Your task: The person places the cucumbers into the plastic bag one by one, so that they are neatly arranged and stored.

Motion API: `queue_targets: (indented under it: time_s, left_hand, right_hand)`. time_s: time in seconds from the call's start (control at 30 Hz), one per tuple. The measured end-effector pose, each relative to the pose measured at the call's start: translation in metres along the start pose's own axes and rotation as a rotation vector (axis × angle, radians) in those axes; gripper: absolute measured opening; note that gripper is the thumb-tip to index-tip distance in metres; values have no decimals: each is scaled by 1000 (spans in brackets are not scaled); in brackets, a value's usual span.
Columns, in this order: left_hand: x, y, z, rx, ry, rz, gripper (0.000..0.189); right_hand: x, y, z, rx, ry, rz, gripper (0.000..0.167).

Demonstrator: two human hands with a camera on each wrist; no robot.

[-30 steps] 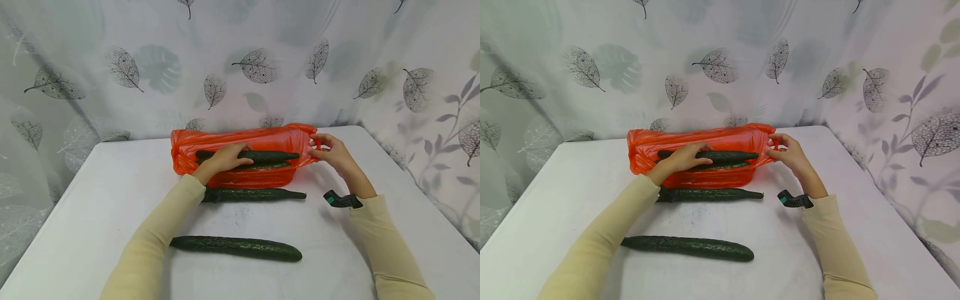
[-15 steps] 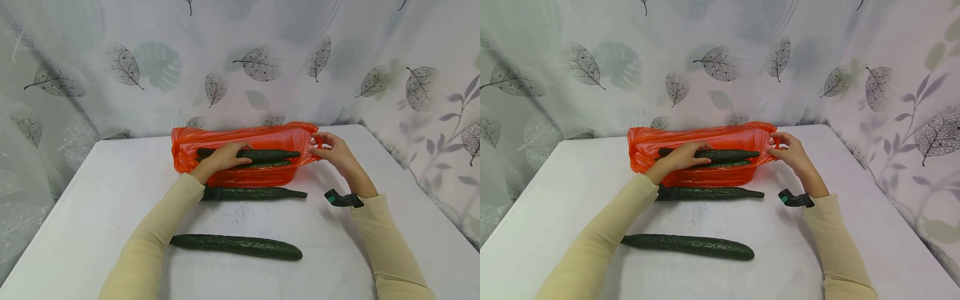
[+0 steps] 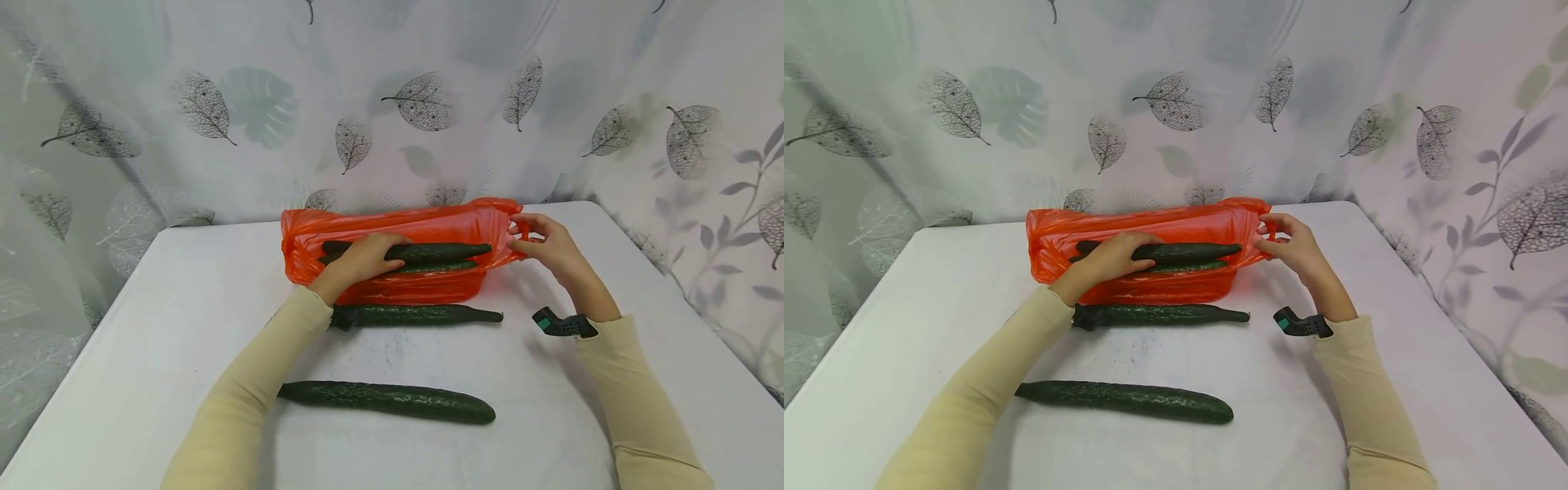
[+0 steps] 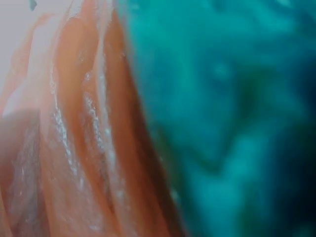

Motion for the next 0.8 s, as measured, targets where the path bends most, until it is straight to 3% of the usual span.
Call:
queue_targets:
  time_s: [0.3,0.53,0.8]
  left_hand:
    - [3,9,-1,1,62,-21,47]
    - [5,14,2,-3,27,17,46]
    - [5,21,6,-83,76,25,47]
  right_hand:
    - [0,1,-2,5,20,-20,61]
    - [0,0,-1,6,24,-18,61]
    - [-4,-2,-1,7,19,-23,61]
Point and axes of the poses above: each hand's wrist, its own y-axis away from the middle knuckle, its own z-axis out of the back of the hand, x = y × z, the point moved 3 cm from there along -y, towards the middle knuckle, and after that the axes turned 14 degrees about -y, right-handed, at the moved point
